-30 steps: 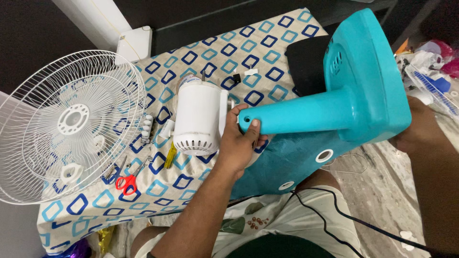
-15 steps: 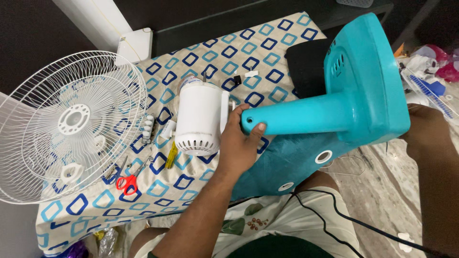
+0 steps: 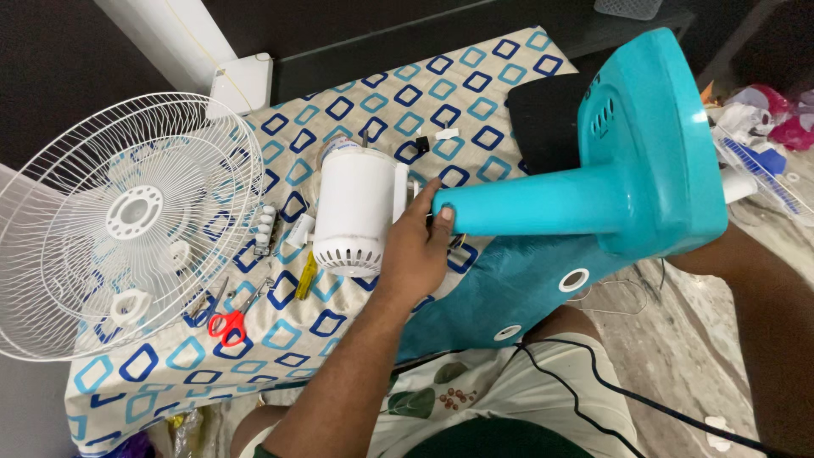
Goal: The person connects wires between a white fan motor and a teal fan housing, then secures the motor to the housing using a screwdriver. The person handles the motor, housing, and wiring throughout the clip.
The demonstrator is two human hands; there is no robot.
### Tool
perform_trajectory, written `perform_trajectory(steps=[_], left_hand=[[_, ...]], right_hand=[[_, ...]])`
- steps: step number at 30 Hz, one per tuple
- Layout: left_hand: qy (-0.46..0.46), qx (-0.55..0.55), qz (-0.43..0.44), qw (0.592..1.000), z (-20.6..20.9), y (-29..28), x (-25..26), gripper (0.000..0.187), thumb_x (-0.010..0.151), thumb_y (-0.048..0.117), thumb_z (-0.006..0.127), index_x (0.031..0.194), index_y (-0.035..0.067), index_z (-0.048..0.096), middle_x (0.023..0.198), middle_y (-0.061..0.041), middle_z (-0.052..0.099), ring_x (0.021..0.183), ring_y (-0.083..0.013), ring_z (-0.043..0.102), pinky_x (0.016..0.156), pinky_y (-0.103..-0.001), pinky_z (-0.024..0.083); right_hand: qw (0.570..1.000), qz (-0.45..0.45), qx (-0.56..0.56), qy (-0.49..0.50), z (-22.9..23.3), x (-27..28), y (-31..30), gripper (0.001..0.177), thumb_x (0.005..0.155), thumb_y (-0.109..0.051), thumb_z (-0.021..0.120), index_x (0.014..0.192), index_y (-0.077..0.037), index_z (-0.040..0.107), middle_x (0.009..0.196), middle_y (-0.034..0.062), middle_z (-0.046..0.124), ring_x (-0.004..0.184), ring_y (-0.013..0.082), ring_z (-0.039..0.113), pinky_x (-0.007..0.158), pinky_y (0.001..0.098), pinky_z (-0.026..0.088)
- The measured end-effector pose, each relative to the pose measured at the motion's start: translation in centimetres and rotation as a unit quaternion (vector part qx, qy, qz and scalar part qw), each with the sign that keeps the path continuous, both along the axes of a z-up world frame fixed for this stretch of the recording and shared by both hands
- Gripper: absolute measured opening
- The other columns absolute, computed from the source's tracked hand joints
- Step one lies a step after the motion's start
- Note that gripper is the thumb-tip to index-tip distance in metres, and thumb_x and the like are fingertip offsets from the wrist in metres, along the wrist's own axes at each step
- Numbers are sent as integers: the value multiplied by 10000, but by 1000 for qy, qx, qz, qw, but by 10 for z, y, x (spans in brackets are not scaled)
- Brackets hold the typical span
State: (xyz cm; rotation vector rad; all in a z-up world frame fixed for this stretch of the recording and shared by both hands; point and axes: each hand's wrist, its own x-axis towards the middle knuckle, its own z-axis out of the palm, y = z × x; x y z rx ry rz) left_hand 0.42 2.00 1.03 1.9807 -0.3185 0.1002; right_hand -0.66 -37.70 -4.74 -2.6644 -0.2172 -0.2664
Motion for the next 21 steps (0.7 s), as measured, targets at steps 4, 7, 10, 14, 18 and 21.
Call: perform_trajectory(steps=[4, 7, 10, 14, 18, 21], left_hand=[[1, -5, -14, 1000, 5, 3, 1, 514, 1048, 303, 487, 1483, 29, 481, 1218, -247, 696, 998, -309, 741, 859, -400, 580], [-15, -6, -18, 1000, 3, 4, 3, 509, 1059, 320, 488, 1475, 26, 493, 1224, -248, 695, 1022, -310, 734, 870, -398, 577], [-5, -2, -12, 1000, -1, 3, 1, 504, 1058, 327, 501, 1470, 38, 494, 1204, -230, 707, 1005, -299, 748, 856, -388, 587], [-68, -6, 2, 998, -7, 0, -3, 464, 1045, 244, 545, 1448, 15, 511, 1241, -243, 690, 1032, -322, 739, 866, -396, 590], [-65, 0, 2, 998, -9, 0, -7, 403, 1036, 193, 556, 1408, 36, 546, 1211, -230, 702, 998, -329, 743, 849, -409, 589], [-40, 14, 5, 999, -10, -1, -6, 380, 1038, 188, 543, 1395, 58, 553, 1200, -217, 698, 983, -336, 735, 840, -423, 580]], right_hand=[[999, 38, 23, -5, -23, 15, -17, 644, 700, -122, 838, 1286, -19, 591, 1208, 157, 674, 1086, 260, 662, 874, 399, 560], [997, 57, 52, -18, -35, 7, -44, 617, 682, -138, 851, 1249, -40, 628, 1184, 134, 701, 1076, 259, 686, 885, 413, 567], [993, 67, 92, -26, -46, -2, -64, 589, 665, -153, 864, 1211, -62, 664, 1161, 110, 728, 1066, 257, 710, 896, 428, 574], [981, 75, 175, -40, -61, -11, -75, 617, 664, -170, 856, 1238, -65, 657, 1182, 104, 727, 1093, 263, 701, 921, 434, 556], [977, 55, 199, -54, -64, -19, -66, 678, 683, -162, 846, 1310, -51, 614, 1235, 123, 699, 1128, 266, 672, 947, 426, 532], [996, -28, 58, -54, -47, -27, -51, 521, 780, -77, 818, 1275, -50, 657, 1180, 156, 721, 1110, 282, 686, 976, 438, 549]])
